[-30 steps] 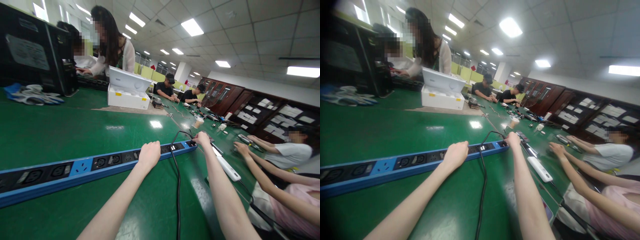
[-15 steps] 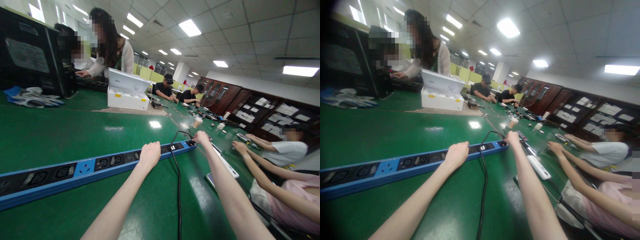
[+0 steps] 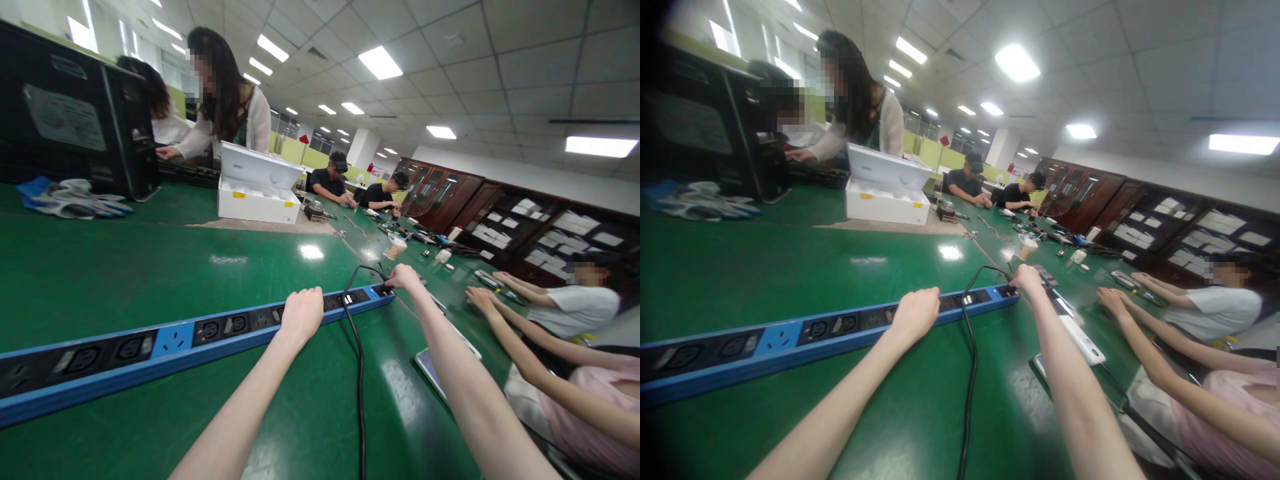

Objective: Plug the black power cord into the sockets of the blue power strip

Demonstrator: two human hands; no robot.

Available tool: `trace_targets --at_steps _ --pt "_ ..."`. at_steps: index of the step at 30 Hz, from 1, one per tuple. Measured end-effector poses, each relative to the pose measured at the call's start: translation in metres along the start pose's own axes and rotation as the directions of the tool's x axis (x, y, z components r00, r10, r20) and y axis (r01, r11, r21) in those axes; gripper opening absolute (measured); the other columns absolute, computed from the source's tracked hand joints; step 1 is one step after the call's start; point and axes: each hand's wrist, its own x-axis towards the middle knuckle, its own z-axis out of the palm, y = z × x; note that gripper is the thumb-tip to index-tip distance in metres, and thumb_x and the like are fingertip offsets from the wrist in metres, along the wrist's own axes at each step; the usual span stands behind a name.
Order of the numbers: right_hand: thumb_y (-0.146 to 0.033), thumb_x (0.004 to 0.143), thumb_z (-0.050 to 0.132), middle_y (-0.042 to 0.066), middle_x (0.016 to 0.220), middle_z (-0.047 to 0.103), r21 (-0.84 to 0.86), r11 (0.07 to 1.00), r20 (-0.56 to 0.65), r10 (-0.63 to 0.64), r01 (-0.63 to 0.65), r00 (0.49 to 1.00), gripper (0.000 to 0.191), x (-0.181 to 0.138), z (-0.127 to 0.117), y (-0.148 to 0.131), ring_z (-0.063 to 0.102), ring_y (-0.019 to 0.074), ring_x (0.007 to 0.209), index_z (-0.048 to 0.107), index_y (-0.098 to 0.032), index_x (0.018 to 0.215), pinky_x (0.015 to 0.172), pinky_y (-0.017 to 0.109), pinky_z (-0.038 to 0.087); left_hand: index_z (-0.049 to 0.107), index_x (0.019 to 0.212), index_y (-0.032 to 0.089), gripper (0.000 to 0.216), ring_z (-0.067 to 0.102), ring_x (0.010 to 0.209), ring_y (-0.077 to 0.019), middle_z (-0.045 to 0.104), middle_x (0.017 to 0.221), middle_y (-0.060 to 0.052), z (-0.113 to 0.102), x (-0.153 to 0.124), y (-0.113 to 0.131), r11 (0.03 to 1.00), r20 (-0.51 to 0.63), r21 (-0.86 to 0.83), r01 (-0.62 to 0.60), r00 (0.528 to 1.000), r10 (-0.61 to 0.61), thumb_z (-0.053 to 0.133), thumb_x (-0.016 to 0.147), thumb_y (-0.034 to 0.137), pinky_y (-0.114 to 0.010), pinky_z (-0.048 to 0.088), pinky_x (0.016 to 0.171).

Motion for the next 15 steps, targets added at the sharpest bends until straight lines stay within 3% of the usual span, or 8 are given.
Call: trace_targets --at_steps 3,8,15 --pt "-0.037 0.065 0.081 0.011 0.083 0.076 0.006 1.0 0.027 -0.009 0.008 1.0 0.025 0.002 -0.001 0.0 0.073 0.0245 0.086 0.081 -0.019 0.082 0.08 0.028 0.055 0.063 0.102 0.014 0.027 0.07 0.093 -0.0265 0.073 0.098 -0.015 0.0 0.0 0.0 1.0 -0.005 0.005 -0.004 1.0 0.004 0.036 0.098 0.017 -0.038 0.05 0.082" --pt "-0.038 0.066 0.081 0.014 0.098 0.076 -0.009 1.0 -0.037 0.013 -0.013 0.999 0.033 -0.004 -0.001 0.0 0.071 0.0268 0.099 0.081 -0.019 0.093 0.087 0.032 0.054 0.063 0.102 0.014 0.026 0.07 0.093 -0.0264 0.073 0.098 -0.015 -0.001 -0.001 0.001 1.0 -0.004 0.002 -0.004 1.0 0.004 0.037 0.098 0.018 -0.037 0.05 0.082" --pt "-0.035 0.062 0.085 0.014 0.097 0.076 -0.003 0.999 -0.06 0.048 -0.048 0.997 0.036 -0.009 -0.005 -0.009 0.072 0.025 0.096 0.079 -0.017 0.093 0.086 0.031 0.055 0.063 0.103 0.014 0.026 0.07 0.094 -0.0261 0.073 0.1 -0.015 -0.003 -0.002 0.001 1.0 -0.002 0.004 -0.008 1.0 0.008 0.037 0.098 0.017 -0.036 0.05 0.082"
